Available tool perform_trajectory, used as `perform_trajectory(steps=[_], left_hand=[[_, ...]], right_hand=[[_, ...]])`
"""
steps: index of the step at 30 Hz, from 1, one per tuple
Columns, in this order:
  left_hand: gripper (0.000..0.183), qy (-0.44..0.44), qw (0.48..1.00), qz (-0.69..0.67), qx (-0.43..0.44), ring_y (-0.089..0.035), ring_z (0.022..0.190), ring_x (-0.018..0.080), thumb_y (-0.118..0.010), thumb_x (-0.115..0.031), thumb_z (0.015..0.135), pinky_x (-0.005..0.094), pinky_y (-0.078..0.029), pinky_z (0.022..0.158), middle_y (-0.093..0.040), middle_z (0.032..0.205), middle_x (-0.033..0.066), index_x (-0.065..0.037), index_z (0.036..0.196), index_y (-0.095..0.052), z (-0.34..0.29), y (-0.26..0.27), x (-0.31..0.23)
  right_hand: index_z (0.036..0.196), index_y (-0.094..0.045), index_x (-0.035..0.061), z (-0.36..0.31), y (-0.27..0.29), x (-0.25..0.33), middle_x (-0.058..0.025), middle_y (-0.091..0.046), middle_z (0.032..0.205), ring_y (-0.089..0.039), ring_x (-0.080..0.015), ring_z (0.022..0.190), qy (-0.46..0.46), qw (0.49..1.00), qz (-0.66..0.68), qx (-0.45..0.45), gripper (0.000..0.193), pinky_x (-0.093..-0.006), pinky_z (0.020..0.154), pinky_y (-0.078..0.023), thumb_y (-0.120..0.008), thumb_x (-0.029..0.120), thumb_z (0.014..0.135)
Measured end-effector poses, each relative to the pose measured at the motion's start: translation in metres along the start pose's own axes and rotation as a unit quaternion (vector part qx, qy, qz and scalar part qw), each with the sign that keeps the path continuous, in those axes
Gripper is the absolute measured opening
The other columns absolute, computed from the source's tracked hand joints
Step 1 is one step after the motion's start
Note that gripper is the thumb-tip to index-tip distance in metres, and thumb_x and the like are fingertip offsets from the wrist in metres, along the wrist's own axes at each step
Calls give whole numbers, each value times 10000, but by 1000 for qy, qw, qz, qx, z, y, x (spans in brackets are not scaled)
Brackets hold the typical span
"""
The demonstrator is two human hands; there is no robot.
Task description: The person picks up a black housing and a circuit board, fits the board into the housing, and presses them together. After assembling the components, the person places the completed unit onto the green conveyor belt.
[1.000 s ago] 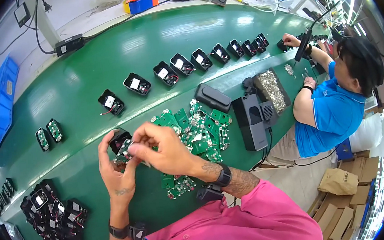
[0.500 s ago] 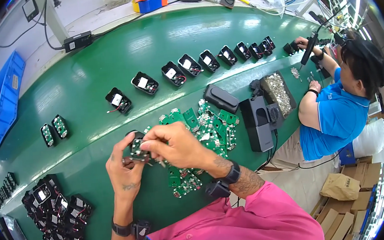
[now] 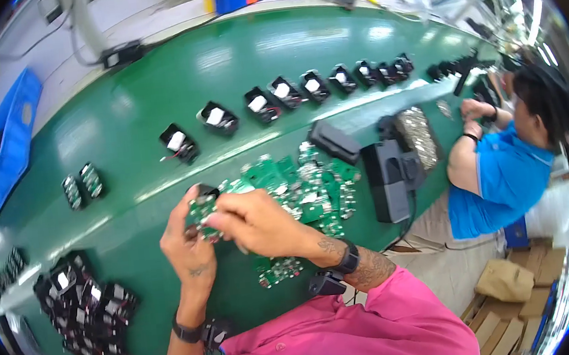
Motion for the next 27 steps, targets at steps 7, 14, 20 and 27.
perform_trajectory(steps=[7, 14, 20, 27], left_hand=[[521, -47, 996, 64, 43, -687, 907, 166, -539, 106, 829, 260, -536, 710, -681, 1188, 150, -90, 1306, -616, 9, -15, -13], [618, 67, 967, -167, 182, -624, 757, 104, -477, 111, 832, 259, -535, 671, -613, 1237, 145, -58, 1426, -483, 14, -17, 4], [351, 119, 975, -158, 104, -655, 945, 148, -573, -235, 1010, 245, -618, 609, -613, 1150, 119, -15, 1274, -501, 9, -24, 12], [325, 164, 967, -173, 89, -671, 808, 148, -526, -206, 1026, 239, -598, 558, -632, 1087, 128, -23, 1288, -472, 5, -25, 18]], right_hand=[[728, -580, -18, -6, 27, 11, -56, -495, 538, -427, -108, 491, 27, 978, -191, -81, 291, -312, 459, -348, -639, 167, 945], [700, -594, -22, -2, 29, -2, -13, -481, 526, -409, -49, 499, -9, 979, -160, -123, 300, -272, 443, -308, -678, 159, 923], [848, -619, -15, -5, 23, -1, -30, -544, 591, -479, -90, 502, 64, 945, -275, -164, 189, -281, 462, -370, -668, 149, 929], [1388, -480, 37, 0, 11, -9, -82, -585, 846, -570, -125, 660, 45, 977, -181, -107, 430, -290, 592, -487, -569, 84, 969]])
Point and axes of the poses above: each hand's wrist, its own z-axis towards the middle knuckle, its own y-axis out of the back of the hand, x = y × z, the point moved 7 cm from there along z, towards the middle knuckle
